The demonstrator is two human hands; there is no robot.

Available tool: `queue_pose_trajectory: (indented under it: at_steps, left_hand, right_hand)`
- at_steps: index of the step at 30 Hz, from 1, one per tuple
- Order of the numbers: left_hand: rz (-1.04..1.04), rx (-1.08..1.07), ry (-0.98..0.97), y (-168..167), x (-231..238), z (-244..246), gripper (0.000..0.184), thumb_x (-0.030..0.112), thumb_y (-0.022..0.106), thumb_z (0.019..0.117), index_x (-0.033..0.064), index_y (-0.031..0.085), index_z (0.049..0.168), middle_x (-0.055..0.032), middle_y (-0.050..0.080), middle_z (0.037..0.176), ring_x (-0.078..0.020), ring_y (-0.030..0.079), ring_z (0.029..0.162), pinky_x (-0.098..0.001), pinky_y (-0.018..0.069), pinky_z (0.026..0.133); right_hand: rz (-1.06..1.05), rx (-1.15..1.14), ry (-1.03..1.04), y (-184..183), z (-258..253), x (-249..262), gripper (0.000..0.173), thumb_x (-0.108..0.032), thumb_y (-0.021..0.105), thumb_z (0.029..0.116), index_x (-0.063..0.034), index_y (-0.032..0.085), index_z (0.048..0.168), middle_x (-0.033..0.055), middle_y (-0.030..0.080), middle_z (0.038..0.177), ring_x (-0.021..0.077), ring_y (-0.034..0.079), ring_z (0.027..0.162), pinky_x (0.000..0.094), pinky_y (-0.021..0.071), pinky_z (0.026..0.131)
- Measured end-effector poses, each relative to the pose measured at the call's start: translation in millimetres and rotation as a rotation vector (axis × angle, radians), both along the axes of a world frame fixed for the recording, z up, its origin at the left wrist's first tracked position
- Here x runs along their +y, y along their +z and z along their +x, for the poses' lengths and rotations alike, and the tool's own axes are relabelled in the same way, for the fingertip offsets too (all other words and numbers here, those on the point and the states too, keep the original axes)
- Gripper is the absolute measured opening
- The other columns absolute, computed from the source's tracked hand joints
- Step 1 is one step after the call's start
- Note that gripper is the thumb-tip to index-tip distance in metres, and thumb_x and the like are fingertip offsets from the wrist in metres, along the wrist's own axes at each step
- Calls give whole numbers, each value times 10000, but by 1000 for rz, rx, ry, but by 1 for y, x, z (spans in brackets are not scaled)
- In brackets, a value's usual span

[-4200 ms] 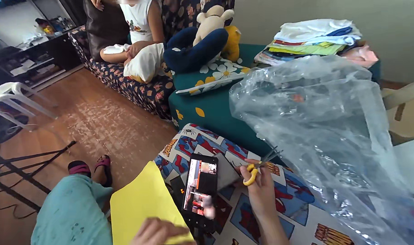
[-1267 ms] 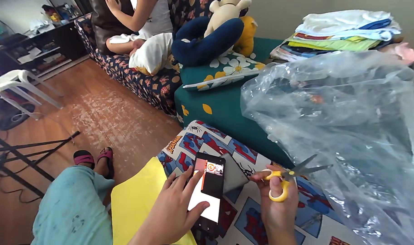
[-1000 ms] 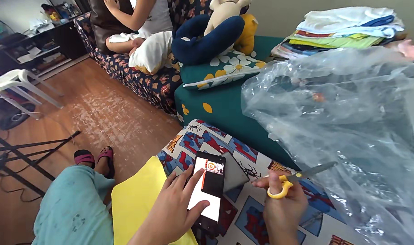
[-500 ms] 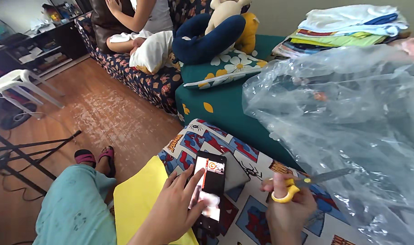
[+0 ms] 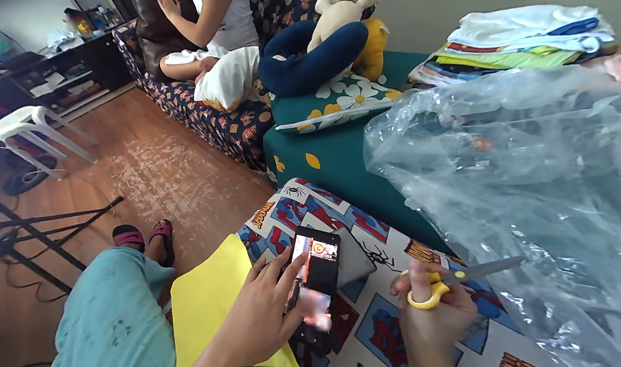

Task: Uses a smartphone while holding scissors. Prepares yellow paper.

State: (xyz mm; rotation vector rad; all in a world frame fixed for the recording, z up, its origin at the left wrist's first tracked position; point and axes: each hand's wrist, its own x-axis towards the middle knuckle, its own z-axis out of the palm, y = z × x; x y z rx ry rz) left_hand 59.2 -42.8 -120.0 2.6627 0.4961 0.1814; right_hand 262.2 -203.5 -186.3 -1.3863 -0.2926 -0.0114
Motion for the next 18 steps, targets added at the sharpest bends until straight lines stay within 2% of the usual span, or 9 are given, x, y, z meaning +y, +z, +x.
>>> queue_pose_trajectory:
  at_steps: [2, 5, 6, 9, 11, 13, 15, 16, 18]
  left_hand:
    - [-1, -4, 4, 0, 0, 0, 664, 614, 400, 1037, 245, 376, 1589, -91, 502, 1536, -228, 531, 1373, -526, 393, 1157]
    - [1, -7, 9, -1, -1, 0, 666, 620, 401, 1034, 247, 383, 1585, -87, 503, 1534, -213, 529, 1375, -519, 396, 1157]
    - [6, -8, 10, -1, -1, 0, 665, 620, 397, 1034, 241, 391, 1581, -89, 505, 1533, -213, 531, 1373, -521, 399, 1154]
    - [15, -16, 12, -2, -1, 0, 666, 625, 396, 1032, 238, 404, 1574, -91, 508, 1526, -213, 539, 1363, -522, 408, 1146]
    - [25, -27, 10, -3, 0, 0, 669, 626, 395, 1032, 229, 411, 1570, -94, 514, 1521, -219, 546, 1355, -524, 418, 1138]
    - [35, -47, 10, -3, 0, 0, 658, 614, 405, 1033, 222, 428, 1560, -101, 530, 1506, -229, 560, 1342, -534, 433, 1122]
    - [37, -44, 12, -2, -1, 0, 657, 610, 405, 1034, 220, 426, 1563, -102, 533, 1503, -230, 560, 1342, -530, 429, 1127]
    - [42, -44, 12, -2, -1, 0, 657, 612, 404, 1034, 218, 432, 1558, -99, 534, 1504, -229, 562, 1342, -527, 431, 1126]
    - [54, -50, 13, -3, -1, -1, 656, 614, 400, 1033, 214, 442, 1552, -96, 535, 1501, -225, 564, 1337, -519, 433, 1123]
  right_hand:
    - [-10, -62, 52, -5, 1, 1, 124, -296, 712, 938, -182, 663, 932, -92, 649, 628, 44, 609, 474, 208, 509, 403]
    - [-17, -159, 114, -13, 4, 2, 345, -463, 735, 909, -183, 651, 1093, -93, 654, 751, 33, 584, 518, 218, 501, 428]
    - [-7, -158, 107, -13, 4, 2, 327, -452, 738, 910, -190, 654, 1086, -94, 656, 747, 33, 583, 508, 216, 502, 421]
    - [15, -94, 21, -4, 0, 1, 69, -236, 720, 929, -186, 675, 914, -103, 652, 639, 41, 618, 484, 215, 543, 431]
    - [21, -81, 0, -5, 0, 1, 79, -237, 731, 924, -179, 677, 926, -101, 663, 650, 42, 627, 493, 215, 551, 440]
    - [15, -64, 17, -8, 2, 0, 162, -284, 727, 919, -151, 678, 998, -88, 672, 701, 41, 610, 507, 209, 522, 439]
    - [-13, 18, 26, -3, 0, 1, 66, -208, 690, 918, -155, 661, 891, -87, 641, 623, 47, 602, 470, 214, 521, 421]
    - [-43, 62, 33, -1, -2, 3, 90, -189, 675, 922, -148, 653, 845, -81, 621, 588, 47, 592, 451, 211, 513, 408]
    - [-103, 104, 102, -2, -2, 4, 155, -229, 648, 951, -113, 673, 852, -52, 638, 581, 34, 554, 421, 191, 444, 374]
